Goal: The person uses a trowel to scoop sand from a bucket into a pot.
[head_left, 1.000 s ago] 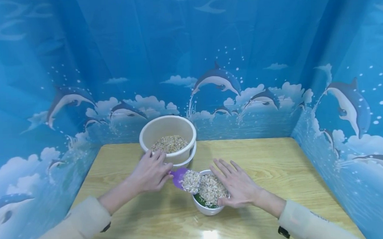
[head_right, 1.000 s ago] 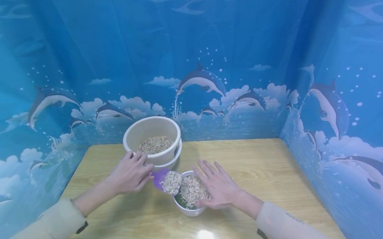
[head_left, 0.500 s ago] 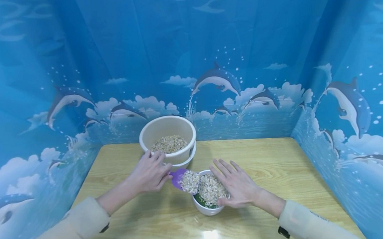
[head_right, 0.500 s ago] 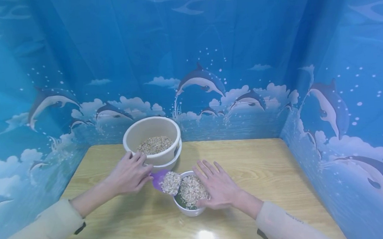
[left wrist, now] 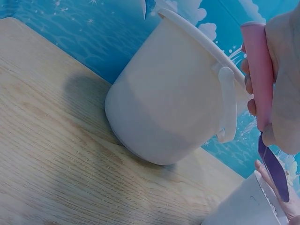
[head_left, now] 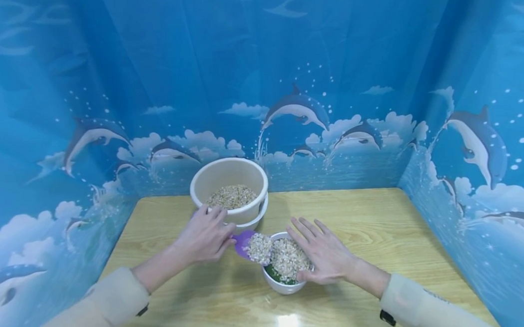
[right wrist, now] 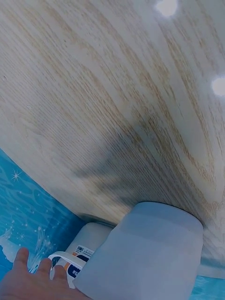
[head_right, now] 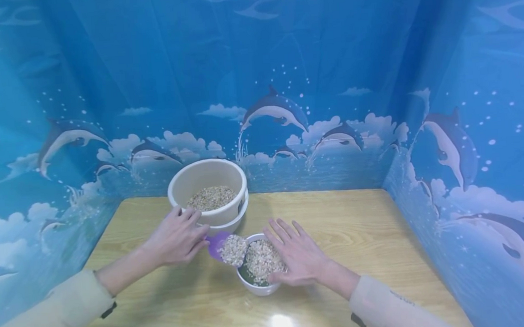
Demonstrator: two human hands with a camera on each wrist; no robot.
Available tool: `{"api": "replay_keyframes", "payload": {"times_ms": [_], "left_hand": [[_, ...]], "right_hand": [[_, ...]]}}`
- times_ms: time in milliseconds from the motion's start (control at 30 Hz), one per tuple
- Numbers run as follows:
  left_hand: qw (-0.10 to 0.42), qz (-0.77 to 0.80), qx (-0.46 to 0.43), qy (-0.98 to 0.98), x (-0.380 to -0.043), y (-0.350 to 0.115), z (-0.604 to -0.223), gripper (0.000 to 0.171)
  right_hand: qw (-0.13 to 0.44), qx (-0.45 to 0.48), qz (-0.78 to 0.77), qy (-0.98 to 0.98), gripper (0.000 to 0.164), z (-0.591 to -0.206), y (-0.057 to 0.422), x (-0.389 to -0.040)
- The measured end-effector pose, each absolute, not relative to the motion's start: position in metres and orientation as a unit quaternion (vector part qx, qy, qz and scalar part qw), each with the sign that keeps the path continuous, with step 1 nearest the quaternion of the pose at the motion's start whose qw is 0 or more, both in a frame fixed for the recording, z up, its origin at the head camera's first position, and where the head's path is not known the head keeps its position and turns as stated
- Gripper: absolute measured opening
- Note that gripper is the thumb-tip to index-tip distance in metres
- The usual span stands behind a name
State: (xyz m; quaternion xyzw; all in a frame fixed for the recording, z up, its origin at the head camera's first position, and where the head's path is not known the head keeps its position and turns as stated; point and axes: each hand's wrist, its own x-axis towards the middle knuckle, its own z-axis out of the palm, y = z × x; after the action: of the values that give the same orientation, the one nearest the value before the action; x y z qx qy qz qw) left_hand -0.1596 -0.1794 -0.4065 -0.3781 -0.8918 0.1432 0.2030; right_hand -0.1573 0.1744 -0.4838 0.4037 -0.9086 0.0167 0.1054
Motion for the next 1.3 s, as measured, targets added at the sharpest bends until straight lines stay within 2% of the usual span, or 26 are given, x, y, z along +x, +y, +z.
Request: {"api": "replay_keyframes", "payload": {"times_ms": [367, 1300], "left_hand": [[0.188, 0.163, -0.371, -0.895, -0.16, -0.177, -0.405, 0.036], [0.189, 0.202, -0.371, -0.887, -0.158, -0.168, -0.397, 0.041]], "right_hand": [[0.103, 0.404, 0.019, -0.909, 0.127, -0.486, 0.175, -0.159], [0.096, 0.402, 0.02, -0.91, 0.128, -0.483, 0.174, -0.157]]}}
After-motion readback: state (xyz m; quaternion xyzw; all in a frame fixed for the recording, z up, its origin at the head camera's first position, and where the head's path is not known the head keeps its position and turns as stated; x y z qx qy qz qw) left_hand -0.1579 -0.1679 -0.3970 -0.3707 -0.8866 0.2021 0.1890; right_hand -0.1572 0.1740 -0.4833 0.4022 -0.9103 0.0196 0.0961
